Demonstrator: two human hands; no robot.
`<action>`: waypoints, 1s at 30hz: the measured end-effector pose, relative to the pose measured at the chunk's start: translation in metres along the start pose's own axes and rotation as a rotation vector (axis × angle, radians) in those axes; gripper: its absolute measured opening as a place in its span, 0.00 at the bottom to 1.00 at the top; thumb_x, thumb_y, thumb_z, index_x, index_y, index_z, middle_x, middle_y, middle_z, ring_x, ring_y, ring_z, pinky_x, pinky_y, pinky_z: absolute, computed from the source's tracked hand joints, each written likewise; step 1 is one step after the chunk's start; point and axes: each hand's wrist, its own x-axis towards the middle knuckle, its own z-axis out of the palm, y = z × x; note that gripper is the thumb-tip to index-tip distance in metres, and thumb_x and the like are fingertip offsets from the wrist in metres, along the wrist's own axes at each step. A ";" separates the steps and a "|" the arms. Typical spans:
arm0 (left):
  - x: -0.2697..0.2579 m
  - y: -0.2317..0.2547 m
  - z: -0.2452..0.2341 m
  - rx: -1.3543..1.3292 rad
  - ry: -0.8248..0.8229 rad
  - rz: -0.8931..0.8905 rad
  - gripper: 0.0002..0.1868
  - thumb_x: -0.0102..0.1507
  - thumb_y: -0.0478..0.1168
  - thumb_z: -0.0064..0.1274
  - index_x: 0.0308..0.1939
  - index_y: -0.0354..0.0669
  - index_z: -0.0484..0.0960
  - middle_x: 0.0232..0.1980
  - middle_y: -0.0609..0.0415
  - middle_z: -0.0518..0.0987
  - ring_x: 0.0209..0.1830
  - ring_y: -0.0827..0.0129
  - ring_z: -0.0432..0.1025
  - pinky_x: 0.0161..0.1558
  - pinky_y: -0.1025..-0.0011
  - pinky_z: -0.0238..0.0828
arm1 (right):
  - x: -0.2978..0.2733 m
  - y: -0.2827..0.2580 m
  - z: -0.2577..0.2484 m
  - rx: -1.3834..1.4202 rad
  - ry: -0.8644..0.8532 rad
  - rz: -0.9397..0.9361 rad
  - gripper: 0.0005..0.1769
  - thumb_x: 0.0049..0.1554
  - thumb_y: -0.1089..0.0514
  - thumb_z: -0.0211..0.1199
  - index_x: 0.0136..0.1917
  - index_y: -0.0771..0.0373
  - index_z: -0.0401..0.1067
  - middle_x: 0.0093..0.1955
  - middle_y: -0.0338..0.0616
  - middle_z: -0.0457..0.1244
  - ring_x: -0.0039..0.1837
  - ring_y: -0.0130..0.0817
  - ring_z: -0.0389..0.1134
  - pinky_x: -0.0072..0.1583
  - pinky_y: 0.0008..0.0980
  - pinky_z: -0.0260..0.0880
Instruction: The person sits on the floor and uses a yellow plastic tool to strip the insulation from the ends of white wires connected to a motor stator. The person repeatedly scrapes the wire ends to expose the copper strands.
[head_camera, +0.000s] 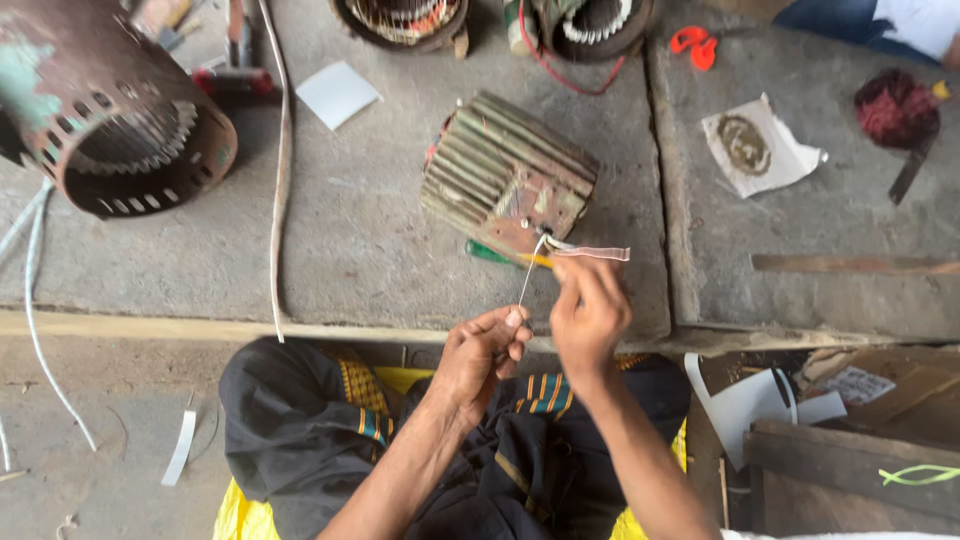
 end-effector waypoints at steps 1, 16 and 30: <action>-0.002 0.001 0.001 -0.012 0.013 0.002 0.09 0.67 0.39 0.55 0.46 0.38 0.84 0.33 0.59 0.81 0.26 0.80 0.68 0.25 0.80 0.58 | -0.005 -0.006 -0.002 -0.006 -0.019 -0.044 0.10 0.59 0.75 0.60 0.50 0.67 0.77 0.49 0.47 0.70 0.53 0.43 0.73 0.54 0.38 0.74; 0.002 0.000 -0.002 0.152 0.057 0.156 0.11 0.66 0.42 0.57 0.44 0.37 0.86 0.32 0.58 0.83 0.24 0.80 0.69 0.23 0.79 0.58 | -0.023 -0.023 -0.017 -0.054 -0.124 -0.149 0.14 0.54 0.74 0.62 0.51 0.62 0.79 0.48 0.46 0.69 0.53 0.43 0.71 0.55 0.39 0.71; -0.017 0.001 -0.007 1.513 0.359 1.396 0.19 0.62 0.34 0.59 0.57 0.38 0.81 0.34 0.54 0.73 0.21 0.65 0.68 0.24 0.66 0.66 | 0.003 -0.036 -0.019 -0.384 -0.153 -0.239 0.16 0.55 0.76 0.59 0.50 0.61 0.79 0.46 0.46 0.68 0.50 0.50 0.67 0.53 0.44 0.68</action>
